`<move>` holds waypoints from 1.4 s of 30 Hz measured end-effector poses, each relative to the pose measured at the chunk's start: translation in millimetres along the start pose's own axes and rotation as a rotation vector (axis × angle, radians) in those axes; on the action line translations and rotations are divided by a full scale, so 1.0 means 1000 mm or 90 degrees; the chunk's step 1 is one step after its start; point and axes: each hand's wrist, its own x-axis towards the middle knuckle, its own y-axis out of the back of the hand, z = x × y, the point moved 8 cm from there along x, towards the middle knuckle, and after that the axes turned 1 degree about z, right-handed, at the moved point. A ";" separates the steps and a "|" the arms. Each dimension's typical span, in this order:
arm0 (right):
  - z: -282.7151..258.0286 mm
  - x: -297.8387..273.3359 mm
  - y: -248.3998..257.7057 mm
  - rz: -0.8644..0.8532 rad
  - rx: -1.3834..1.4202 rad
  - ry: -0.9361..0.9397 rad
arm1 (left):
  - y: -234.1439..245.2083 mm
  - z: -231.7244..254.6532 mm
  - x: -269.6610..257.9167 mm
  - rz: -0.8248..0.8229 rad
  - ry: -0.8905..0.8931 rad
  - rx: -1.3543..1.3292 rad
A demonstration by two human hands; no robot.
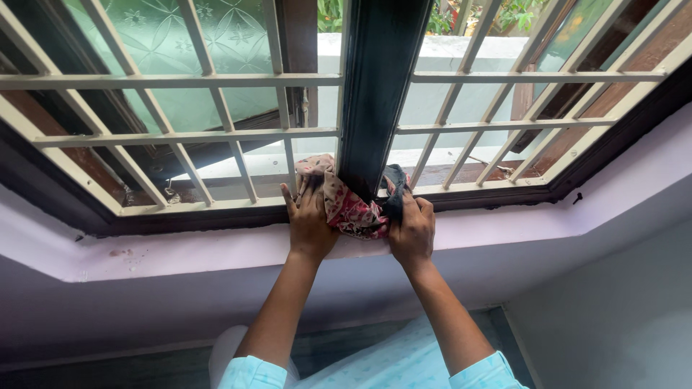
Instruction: The person wipes the window frame and sill with a patterned cloth, moving along the bottom and side edges of the window. They use both hands to scrub and wipe the frame and sill, focusing on the lower sections and corners.
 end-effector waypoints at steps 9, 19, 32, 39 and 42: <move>0.006 -0.005 -0.010 -0.032 -0.023 0.037 | 0.023 0.004 -0.031 0.104 -0.139 0.088; 0.011 -0.011 -0.015 -0.043 -0.047 0.045 | 0.018 0.017 0.017 -0.158 0.036 0.035; 0.014 -0.013 -0.013 -0.052 -0.041 0.045 | 0.011 0.001 0.010 -0.099 0.004 -0.020; 0.012 -0.011 -0.019 -0.068 -0.121 0.044 | 0.016 0.017 0.027 -0.103 -0.063 -0.040; 0.015 -0.012 -0.020 -0.062 -0.126 0.043 | 0.009 0.008 0.032 -0.097 -0.023 -0.033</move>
